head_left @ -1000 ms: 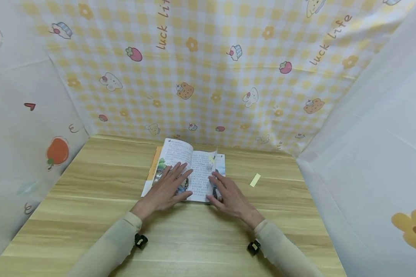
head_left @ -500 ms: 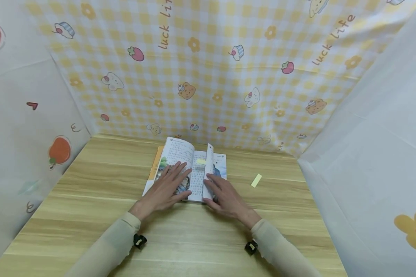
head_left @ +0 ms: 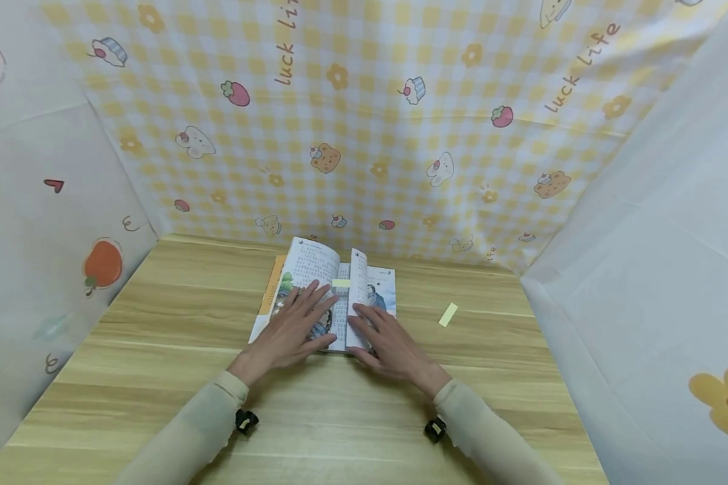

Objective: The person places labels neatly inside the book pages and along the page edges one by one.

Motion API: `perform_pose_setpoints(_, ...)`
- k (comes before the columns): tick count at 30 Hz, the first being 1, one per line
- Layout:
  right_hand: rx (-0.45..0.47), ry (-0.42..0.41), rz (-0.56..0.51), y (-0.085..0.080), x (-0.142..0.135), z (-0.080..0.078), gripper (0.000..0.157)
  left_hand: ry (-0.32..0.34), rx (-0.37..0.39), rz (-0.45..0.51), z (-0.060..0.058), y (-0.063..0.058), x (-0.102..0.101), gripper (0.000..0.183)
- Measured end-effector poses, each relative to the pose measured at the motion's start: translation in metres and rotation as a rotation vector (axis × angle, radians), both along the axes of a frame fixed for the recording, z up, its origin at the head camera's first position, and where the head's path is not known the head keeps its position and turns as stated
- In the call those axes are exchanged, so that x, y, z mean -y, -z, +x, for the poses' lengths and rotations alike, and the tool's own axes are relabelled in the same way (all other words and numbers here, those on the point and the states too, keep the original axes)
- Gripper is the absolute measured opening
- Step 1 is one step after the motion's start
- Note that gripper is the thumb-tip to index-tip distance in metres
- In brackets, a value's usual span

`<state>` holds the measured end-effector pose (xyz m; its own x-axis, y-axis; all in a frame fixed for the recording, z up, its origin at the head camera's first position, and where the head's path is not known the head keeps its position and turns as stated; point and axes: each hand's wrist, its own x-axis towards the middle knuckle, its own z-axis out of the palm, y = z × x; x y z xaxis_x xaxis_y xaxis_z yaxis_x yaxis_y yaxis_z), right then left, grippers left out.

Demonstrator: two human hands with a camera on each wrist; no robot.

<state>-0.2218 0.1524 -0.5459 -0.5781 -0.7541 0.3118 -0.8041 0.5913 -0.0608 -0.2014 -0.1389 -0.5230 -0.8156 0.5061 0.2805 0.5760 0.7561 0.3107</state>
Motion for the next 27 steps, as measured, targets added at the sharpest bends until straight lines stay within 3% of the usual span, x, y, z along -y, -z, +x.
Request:
perform_pose_setpoints(7,-0.002,-0.008,0.048,0.0,0.003,0.001,0.065,0.009,-0.071,-0.047,-0.001,0.003,-0.001,0.082)
perform_pose_setpoints(17,0.026,-0.064,0.06,-0.004,0.01,0.004,0.061,-0.007,-0.051,-0.085,0.001,0.0,0.0,0.08)
perform_pose_setpoints(23,-0.037,-0.091,0.075,-0.002,0.013,0.004,0.06,-0.005,-0.029,-0.091,0.001,0.0,0.001,0.081)
perform_pose_setpoints(27,-0.033,-0.104,0.078,-0.002,0.014,0.004,0.061,-0.014,-0.02,-0.106,0.002,0.0,0.003,0.08)
